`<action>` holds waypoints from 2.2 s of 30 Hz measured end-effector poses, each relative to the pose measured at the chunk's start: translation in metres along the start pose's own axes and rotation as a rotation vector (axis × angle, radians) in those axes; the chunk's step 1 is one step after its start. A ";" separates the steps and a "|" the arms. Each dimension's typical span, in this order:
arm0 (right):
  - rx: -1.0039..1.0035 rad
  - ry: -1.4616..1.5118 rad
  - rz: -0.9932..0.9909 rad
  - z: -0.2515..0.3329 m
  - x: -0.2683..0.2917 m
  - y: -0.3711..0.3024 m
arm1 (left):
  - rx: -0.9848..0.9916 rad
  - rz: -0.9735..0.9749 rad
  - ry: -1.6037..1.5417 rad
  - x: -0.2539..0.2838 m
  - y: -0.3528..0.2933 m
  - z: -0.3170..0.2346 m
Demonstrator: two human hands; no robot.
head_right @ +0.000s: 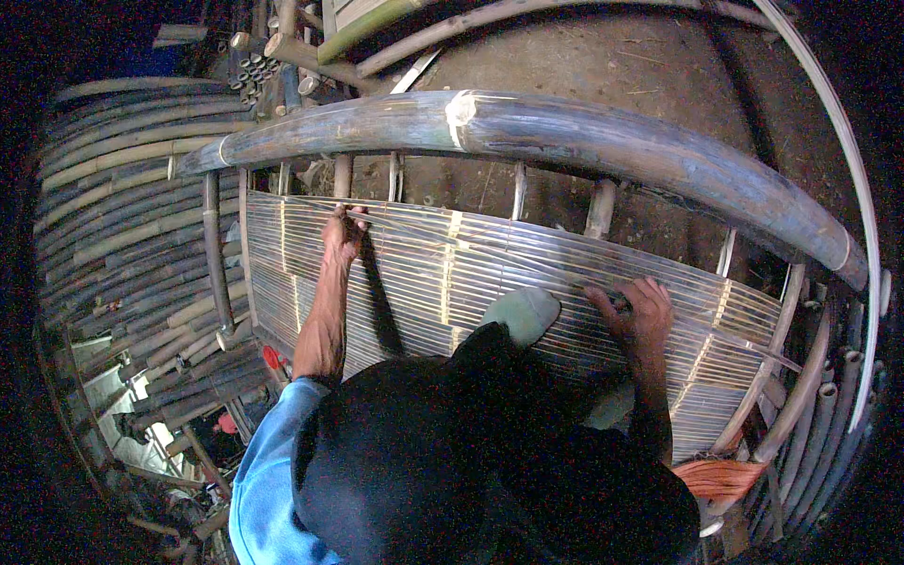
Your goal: The person weaves a bamboo mat by hand, threading thin bamboo strips through the structure and tightening them.
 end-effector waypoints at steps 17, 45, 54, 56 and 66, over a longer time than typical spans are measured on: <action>-0.058 -0.155 -0.173 -0.043 0.058 0.008 | -0.385 -0.678 1.764 -0.013 0.019 -0.108; -0.635 -0.091 -0.325 -0.234 0.096 -0.088 | -0.812 0.694 1.878 -0.249 -0.171 0.005; -0.691 -0.039 -0.239 -0.249 0.088 -0.090 | -0.681 0.646 1.941 -0.281 -0.187 0.018; -0.725 -0.075 -0.220 -0.257 0.085 -0.092 | -0.456 0.736 1.886 -0.278 -0.178 0.036; -0.708 0.034 -0.495 -0.235 0.092 -0.105 | -0.697 0.819 1.926 -0.244 -0.093 0.100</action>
Point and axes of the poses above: each hand's wrist, its own y-axis towards the middle knuckle, its own x-axis out of the back of the hand, z = x × y, the point moved 8 cm from there along y, towards the middle knuckle, and after that the axes turned 12 degrees about z, right-handed, at the moved point
